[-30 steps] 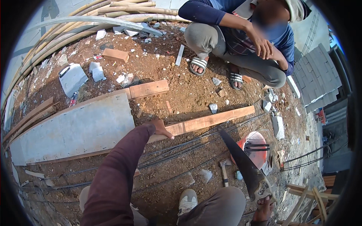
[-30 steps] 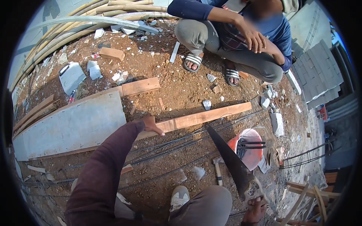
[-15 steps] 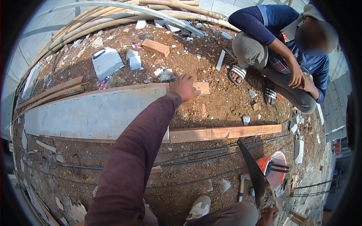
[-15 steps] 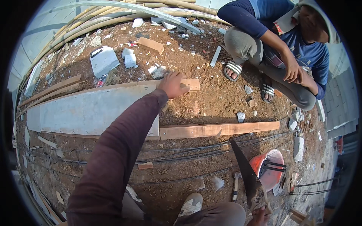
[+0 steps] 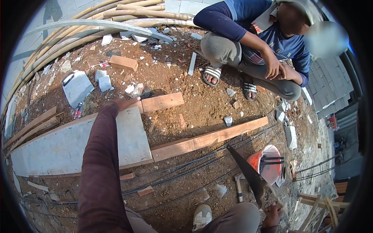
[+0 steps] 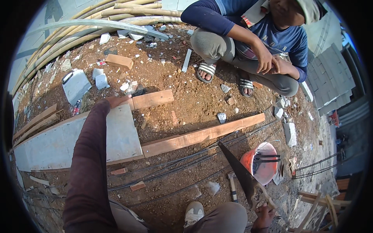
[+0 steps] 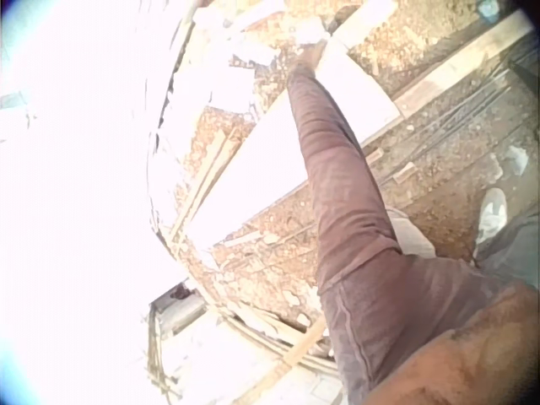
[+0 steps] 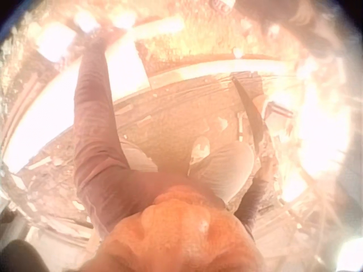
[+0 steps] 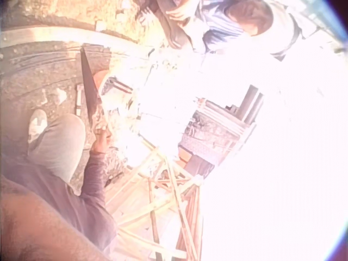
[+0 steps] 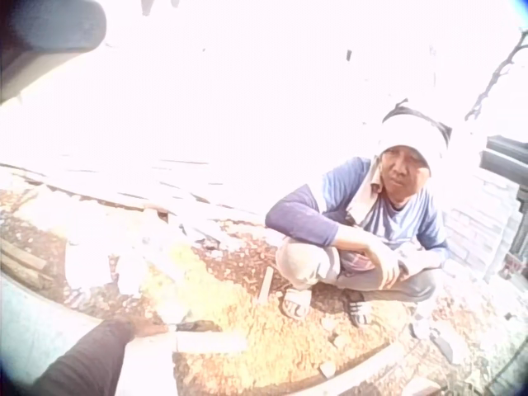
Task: The person drives nails into a wooden beam using a small axe, cuts the beam with a handsaw, and retrieves plywood boards. They then position the plywood boards onto the wooden frame and hammer nails into them using the axe.
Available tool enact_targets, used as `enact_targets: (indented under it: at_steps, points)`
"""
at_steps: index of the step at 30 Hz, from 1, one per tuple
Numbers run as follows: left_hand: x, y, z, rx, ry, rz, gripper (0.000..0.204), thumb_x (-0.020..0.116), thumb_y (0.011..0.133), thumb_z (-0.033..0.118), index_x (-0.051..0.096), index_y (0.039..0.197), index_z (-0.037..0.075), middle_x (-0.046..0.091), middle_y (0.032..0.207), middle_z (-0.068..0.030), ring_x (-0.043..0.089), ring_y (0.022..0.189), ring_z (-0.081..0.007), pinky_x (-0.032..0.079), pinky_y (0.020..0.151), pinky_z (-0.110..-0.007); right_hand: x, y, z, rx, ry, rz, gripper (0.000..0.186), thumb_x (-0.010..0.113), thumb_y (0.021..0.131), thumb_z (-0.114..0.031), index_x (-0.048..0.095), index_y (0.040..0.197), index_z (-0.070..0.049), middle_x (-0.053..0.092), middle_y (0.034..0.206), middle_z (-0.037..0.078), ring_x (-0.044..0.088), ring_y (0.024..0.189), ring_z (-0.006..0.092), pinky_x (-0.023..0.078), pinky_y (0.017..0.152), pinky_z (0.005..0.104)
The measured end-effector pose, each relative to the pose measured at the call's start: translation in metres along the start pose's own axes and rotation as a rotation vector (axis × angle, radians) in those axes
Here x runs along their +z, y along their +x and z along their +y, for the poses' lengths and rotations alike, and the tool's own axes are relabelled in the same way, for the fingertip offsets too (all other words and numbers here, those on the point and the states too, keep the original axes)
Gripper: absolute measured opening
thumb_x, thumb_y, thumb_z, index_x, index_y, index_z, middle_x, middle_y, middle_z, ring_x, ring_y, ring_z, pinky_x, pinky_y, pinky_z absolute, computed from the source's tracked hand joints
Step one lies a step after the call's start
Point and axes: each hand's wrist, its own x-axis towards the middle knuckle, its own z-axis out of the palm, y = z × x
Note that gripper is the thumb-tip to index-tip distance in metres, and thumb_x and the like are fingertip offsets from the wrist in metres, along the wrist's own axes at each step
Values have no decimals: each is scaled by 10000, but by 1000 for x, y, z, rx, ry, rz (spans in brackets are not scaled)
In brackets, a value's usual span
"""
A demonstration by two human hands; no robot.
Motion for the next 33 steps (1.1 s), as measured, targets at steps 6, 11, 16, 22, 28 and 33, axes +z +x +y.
enact_targets:
  at_steps: [6, 11, 16, 22, 28, 33]
  points:
    - [4, -13, 6, 29, 80, 51, 1128, 471, 654, 932, 631, 1263, -4, 532, 1365, -279, 486, 1314, -389, 357, 1086, -449, 15, -11, 2, 30, 48, 79, 215, 623, 932, -153, 443, 900, -40, 528, 715, 49, 525, 640, 146, 459, 630, 310]
    - [9, -17, 0, 40, 51, 110, 1109, 496, 655, 919, 667, 1180, -42, 588, 1275, -301, 552, 1229, -414, 399, 1040, -438, 0, -26, 4, 39, 23, 61, 209, 628, 930, -151, 456, 908, -34, 545, 743, 62, 535, 654, 147, 474, 641, 318]
    - [8, -50, 7, 114, 123, 205, 1043, 418, 743, 889, 714, 992, -80, 660, 1058, -330, 626, 1073, -424, 427, 973, -468, -10, -35, -11, 32, 17, 96, 192, 630, 929, -149, 483, 925, -26, 557, 753, 63, 540, 658, 147, 479, 638, 310]
    - [8, -126, 32, 99, 168, 235, 1140, 494, 691, 903, 627, 1151, -132, 619, 1186, -326, 598, 1146, -431, 435, 1001, -465, 3, -32, -26, -40, -12, 45, 181, 635, 930, -165, 500, 925, -45, 526, 732, 33, 527, 652, 134, 459, 624, 294]
    - [20, -191, 51, 144, 311, 384, 1111, 516, 699, 891, 581, 1139, -127, 629, 1124, -330, 607, 1114, -436, 459, 962, -479, 22, -20, -7, -87, 85, -50, 155, 606, 951, -168, 529, 932, -35, 529, 736, 25, 517, 658, 125, 454, 634, 295]
    - [46, -230, 58, 232, 357, 523, 977, 620, 727, 793, 553, 1075, -117, 623, 1050, -286, 611, 1031, -409, 483, 897, -480, 62, -16, 23, -107, 137, -308, 200, 578, 990, -198, 574, 1019, 0, 591, 800, 31, 552, 707, 100, 470, 640, 271]
